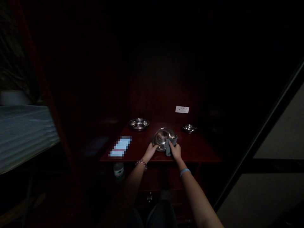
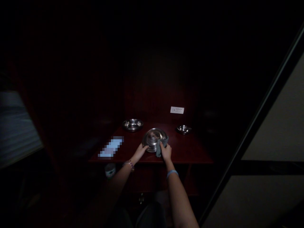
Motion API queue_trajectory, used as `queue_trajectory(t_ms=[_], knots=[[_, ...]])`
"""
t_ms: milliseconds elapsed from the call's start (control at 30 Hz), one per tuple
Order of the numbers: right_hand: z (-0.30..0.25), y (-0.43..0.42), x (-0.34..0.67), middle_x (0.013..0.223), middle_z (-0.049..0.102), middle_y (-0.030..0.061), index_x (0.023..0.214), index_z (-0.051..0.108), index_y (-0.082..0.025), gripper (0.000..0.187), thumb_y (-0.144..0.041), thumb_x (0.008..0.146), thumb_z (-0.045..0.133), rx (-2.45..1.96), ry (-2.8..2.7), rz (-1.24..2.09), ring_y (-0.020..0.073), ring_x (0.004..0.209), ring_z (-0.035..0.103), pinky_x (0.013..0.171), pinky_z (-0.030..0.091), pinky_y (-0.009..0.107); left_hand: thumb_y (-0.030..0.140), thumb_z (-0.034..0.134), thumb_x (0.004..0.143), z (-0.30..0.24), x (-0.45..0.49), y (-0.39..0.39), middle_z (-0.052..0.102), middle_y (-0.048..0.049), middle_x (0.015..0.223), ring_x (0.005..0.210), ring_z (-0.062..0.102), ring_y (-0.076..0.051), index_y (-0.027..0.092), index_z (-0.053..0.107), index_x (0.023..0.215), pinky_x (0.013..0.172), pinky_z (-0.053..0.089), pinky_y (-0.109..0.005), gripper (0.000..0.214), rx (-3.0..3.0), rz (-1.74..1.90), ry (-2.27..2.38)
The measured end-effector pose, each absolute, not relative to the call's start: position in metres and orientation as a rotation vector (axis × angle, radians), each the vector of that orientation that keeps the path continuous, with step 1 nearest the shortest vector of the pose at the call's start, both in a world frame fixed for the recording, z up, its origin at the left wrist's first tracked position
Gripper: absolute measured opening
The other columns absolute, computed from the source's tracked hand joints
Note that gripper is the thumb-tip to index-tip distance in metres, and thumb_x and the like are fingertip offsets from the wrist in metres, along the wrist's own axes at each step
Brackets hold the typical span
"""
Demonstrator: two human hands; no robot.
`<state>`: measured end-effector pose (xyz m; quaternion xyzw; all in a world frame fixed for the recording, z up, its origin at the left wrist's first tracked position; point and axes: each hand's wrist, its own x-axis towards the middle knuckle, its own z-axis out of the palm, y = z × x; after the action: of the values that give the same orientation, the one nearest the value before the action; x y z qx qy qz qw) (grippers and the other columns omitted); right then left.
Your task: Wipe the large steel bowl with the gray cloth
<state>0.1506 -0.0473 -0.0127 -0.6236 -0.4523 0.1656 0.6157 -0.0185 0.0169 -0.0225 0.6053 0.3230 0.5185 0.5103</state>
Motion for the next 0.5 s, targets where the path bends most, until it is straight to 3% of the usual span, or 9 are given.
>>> queue_trajectory(t_ms=[167, 333, 500], knots=[[-0.011, -0.048, 0.151, 0.085, 0.075, 0.0102, 0.088, 0.073, -0.012, 0.059, -0.066, 0.072, 0.059, -1.427, -1.018, 0.386, 0.0211, 0.078, 0.067, 0.067, 0.048, 0.025, 0.036, 0.059, 0.085, -0.014, -0.020, 0.008, 0.056, -0.0125, 0.140, 0.132, 0.050, -0.025, 0.017, 0.051, 0.131, 0.117, 0.030, -0.041, 0.051, 1.481, 1.317, 0.686], [-0.012, -0.049, 0.152, 0.088, 0.075, 0.0115, 0.089, 0.073, -0.011, 0.059, -0.066, 0.073, 0.058, -1.401, -0.984, 0.386, 0.0223, 0.081, 0.067, 0.070, 0.048, 0.026, 0.038, 0.069, 0.078, 0.000, -0.019, -0.007, 0.048, -0.0134, 0.147, 0.136, 0.045, -0.023, 0.017, 0.037, 0.143, 0.118, 0.028, -0.040, 0.075, 1.544, 1.329, 0.628], [-0.009, -0.052, 0.152, 0.092, 0.075, 0.0126, 0.091, 0.073, -0.011, 0.059, -0.066, 0.074, 0.059, -1.392, -0.976, 0.396, 0.0237, 0.085, 0.068, 0.073, 0.048, 0.027, 0.038, 0.081, 0.064, 0.002, -0.022, -0.018, 0.065, -0.0107, 0.128, 0.127, 0.054, -0.030, 0.020, 0.062, 0.122, 0.115, 0.033, -0.048, 0.063, 1.711, 1.154, 0.702]])
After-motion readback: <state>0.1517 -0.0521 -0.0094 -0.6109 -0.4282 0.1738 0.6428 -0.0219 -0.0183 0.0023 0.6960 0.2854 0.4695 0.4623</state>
